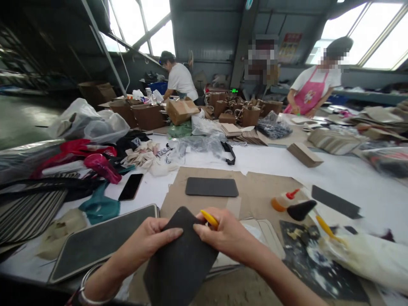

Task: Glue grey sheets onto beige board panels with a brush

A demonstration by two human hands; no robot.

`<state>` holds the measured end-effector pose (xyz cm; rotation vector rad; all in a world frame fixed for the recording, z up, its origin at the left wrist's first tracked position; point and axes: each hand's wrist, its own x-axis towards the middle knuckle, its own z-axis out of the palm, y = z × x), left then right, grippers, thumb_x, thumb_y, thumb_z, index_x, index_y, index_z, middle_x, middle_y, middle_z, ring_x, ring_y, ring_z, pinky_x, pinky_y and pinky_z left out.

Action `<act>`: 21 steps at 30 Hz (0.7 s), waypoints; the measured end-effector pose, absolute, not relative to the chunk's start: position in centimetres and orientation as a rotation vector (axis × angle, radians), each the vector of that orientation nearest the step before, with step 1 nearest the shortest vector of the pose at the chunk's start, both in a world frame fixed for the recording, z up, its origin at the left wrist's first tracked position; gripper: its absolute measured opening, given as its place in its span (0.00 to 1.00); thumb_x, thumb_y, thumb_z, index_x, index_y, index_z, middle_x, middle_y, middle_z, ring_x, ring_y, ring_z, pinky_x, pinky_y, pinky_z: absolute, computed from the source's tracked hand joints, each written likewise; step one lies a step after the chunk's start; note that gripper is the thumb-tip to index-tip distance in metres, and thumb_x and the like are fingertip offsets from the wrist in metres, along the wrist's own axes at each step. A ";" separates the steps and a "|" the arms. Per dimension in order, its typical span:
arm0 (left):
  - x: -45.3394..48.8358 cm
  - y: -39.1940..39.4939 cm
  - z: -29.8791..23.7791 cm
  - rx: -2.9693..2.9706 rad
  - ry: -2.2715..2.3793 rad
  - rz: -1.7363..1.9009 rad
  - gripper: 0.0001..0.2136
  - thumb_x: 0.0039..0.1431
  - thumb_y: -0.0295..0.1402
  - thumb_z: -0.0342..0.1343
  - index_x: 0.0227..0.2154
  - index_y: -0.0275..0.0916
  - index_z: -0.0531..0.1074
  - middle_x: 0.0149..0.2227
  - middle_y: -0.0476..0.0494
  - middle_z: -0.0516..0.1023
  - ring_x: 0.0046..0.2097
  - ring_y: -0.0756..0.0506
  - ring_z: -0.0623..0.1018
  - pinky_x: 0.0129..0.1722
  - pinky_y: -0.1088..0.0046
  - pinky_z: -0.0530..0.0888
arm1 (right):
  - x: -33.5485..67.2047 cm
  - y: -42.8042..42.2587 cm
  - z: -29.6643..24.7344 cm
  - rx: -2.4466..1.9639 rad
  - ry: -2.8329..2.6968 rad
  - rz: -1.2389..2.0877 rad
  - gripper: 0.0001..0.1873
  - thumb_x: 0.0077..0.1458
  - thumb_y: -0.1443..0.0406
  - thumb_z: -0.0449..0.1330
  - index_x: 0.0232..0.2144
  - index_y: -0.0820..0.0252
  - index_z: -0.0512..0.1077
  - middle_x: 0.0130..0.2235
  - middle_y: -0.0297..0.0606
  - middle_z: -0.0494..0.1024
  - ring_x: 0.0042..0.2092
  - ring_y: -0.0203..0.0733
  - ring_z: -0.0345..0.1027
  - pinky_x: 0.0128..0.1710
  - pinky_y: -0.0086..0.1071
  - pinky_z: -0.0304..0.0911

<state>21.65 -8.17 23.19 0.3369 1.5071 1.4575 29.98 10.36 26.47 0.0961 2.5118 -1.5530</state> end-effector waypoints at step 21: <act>22.6 -8.5 22.3 0.349 1.688 1.255 0.18 0.45 0.48 0.55 0.21 0.36 0.69 0.16 0.52 0.65 0.19 0.53 0.61 0.20 0.76 0.56 | 30.5 9.3 23.4 0.103 2.716 -1.160 0.06 0.41 0.75 0.48 0.23 0.60 0.60 0.26 0.31 0.64 0.29 0.33 0.57 0.29 0.26 0.50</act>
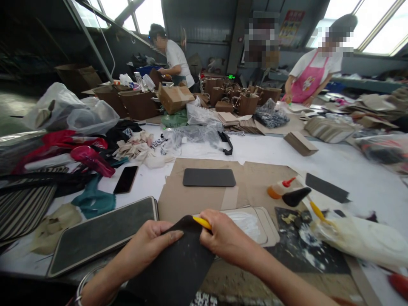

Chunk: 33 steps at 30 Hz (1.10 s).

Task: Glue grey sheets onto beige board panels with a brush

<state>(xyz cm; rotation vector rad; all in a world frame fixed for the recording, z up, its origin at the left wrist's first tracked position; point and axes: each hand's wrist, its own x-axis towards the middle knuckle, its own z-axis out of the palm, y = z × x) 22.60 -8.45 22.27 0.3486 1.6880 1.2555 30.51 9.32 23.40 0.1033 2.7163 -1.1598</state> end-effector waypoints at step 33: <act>22.9 -6.3 21.2 0.229 1.629 1.194 0.18 0.43 0.48 0.58 0.23 0.34 0.72 0.18 0.49 0.71 0.20 0.51 0.67 0.20 0.77 0.61 | 31.6 11.5 21.4 0.174 2.695 -1.196 0.02 0.46 0.70 0.53 0.25 0.60 0.65 0.28 0.32 0.66 0.31 0.35 0.59 0.31 0.27 0.52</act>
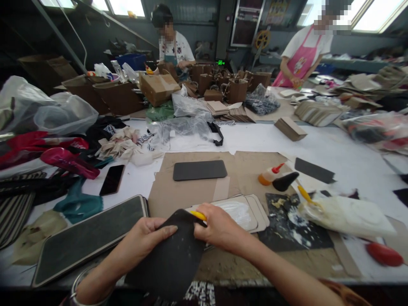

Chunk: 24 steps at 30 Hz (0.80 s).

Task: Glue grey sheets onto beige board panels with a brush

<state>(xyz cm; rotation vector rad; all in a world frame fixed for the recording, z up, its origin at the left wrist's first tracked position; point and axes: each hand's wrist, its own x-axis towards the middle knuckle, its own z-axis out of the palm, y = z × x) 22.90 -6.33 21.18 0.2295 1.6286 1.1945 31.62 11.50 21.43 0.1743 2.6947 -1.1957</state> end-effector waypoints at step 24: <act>23.1 -5.4 18.4 0.033 1.551 1.243 0.20 0.40 0.48 0.61 0.26 0.34 0.72 0.22 0.46 0.76 0.23 0.49 0.72 0.23 0.76 0.68 | 37.4 17.9 18.5 0.747 2.561 -1.315 0.13 0.53 0.59 0.49 0.33 0.59 0.69 0.28 0.33 0.69 0.31 0.39 0.62 0.32 0.31 0.57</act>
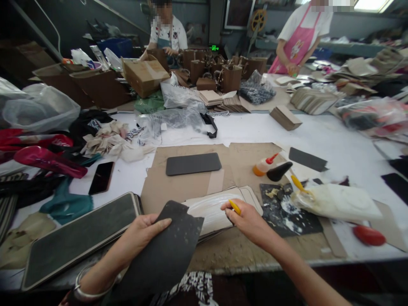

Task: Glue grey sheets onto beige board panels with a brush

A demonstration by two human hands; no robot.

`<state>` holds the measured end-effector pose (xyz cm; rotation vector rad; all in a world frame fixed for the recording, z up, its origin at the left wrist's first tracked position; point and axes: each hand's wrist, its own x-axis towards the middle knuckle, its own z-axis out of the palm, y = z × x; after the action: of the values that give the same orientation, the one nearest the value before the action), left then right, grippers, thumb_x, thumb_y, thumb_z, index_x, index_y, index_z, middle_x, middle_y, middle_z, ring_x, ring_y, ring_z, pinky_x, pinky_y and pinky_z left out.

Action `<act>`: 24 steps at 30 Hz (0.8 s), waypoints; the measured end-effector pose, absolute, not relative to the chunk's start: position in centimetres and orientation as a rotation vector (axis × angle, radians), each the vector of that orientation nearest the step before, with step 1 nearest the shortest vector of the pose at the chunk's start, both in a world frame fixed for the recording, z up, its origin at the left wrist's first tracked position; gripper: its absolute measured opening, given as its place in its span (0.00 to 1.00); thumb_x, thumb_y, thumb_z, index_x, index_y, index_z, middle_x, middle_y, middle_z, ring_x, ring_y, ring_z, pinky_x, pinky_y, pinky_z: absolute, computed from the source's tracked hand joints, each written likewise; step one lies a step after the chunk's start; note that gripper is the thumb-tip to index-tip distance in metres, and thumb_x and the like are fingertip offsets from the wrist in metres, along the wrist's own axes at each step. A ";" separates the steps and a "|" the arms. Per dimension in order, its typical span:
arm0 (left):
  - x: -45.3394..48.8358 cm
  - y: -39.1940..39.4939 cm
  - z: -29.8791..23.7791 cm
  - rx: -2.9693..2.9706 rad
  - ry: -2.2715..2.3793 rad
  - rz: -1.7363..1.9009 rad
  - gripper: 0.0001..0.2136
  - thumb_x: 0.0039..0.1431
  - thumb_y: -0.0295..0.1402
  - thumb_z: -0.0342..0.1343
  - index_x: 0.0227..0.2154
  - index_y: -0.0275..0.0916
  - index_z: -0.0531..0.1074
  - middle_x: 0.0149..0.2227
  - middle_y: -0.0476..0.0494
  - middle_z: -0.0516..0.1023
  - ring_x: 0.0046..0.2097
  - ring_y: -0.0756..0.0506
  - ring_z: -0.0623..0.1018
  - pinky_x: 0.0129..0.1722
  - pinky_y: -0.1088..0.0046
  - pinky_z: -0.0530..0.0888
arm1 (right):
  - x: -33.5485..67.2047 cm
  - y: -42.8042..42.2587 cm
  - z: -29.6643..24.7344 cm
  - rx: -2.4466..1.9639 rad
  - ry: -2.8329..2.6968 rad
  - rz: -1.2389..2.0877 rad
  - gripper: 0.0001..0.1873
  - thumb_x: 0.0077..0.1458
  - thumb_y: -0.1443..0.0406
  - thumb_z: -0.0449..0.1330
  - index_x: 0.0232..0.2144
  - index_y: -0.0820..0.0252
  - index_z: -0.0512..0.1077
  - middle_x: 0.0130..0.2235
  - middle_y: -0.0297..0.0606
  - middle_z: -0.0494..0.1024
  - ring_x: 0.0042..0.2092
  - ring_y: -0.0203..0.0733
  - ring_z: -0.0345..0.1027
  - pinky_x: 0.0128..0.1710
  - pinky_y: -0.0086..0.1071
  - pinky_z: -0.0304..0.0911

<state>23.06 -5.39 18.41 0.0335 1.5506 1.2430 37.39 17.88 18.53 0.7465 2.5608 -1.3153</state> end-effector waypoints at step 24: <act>24.5 -6.3 12.7 0.248 1.225 0.905 0.19 0.37 0.45 0.64 0.27 0.34 0.74 0.24 0.48 0.76 0.23 0.52 0.70 0.25 0.77 0.65 | 39.5 16.4 12.8 1.060 2.181 -1.944 0.16 0.46 0.53 0.57 0.26 0.61 0.66 0.25 0.32 0.69 0.28 0.35 0.61 0.27 0.27 0.58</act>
<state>24.48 -6.34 12.66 0.2482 1.2247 0.9050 39.50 16.38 12.78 1.0595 2.1810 -1.9445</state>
